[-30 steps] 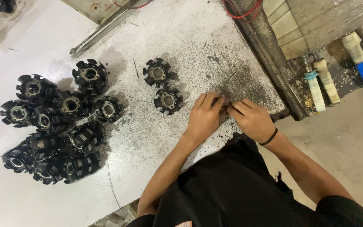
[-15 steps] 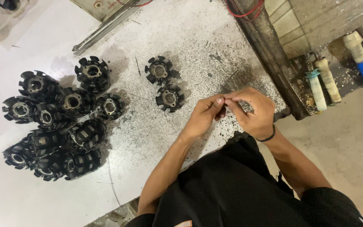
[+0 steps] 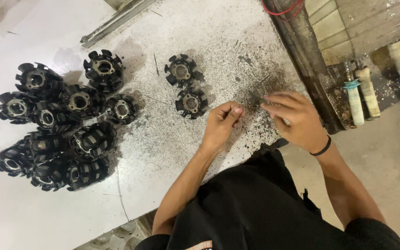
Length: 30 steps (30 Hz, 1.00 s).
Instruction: The person picks up black wheel hub components from a pile and a plastic tray and arranges them into neat rows on a workbench. They then pick up a hand tool with a wooden handle and work on the center of each arranged component one at a time.
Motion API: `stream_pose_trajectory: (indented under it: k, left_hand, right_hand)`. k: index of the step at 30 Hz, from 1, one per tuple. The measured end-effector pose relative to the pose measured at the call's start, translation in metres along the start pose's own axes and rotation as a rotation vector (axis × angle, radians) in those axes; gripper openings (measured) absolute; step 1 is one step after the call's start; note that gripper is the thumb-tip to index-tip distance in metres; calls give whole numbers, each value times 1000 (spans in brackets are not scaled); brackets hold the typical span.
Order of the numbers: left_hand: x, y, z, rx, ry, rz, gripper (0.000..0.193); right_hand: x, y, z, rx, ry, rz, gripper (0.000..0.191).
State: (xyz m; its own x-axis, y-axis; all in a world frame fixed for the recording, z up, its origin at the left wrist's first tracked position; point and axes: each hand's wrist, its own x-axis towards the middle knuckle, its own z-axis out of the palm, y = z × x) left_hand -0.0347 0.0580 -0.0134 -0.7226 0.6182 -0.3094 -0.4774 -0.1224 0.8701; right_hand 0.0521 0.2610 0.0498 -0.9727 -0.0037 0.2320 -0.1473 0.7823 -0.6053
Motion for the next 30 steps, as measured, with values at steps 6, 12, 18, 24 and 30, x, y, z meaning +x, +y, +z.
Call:
stream_pose_trajectory:
  k: [6, 12, 18, 24, 30]
  left_hand:
    - [-7, 14, -2, 341, -9, 103, 27]
    - [-14, 31, 5, 311, 62, -3, 27]
    - [-14, 16, 5, 354, 75, 64, 34]
    - [-14, 4, 4, 34, 14, -75, 33]
    - [-17, 12, -1, 87, 63, -128, 29]
  right_hand:
    - [-18, 1, 19, -248, -72, -64, 22]
    - [-14, 1, 21, -201, -55, -31, 17]
    - [-18, -3, 22, -228, -78, -131, 25]
    - [-18, -9, 28, -108, 9, -46, 19]
    - [-17, -18, 18, -146, -18, -78, 25]
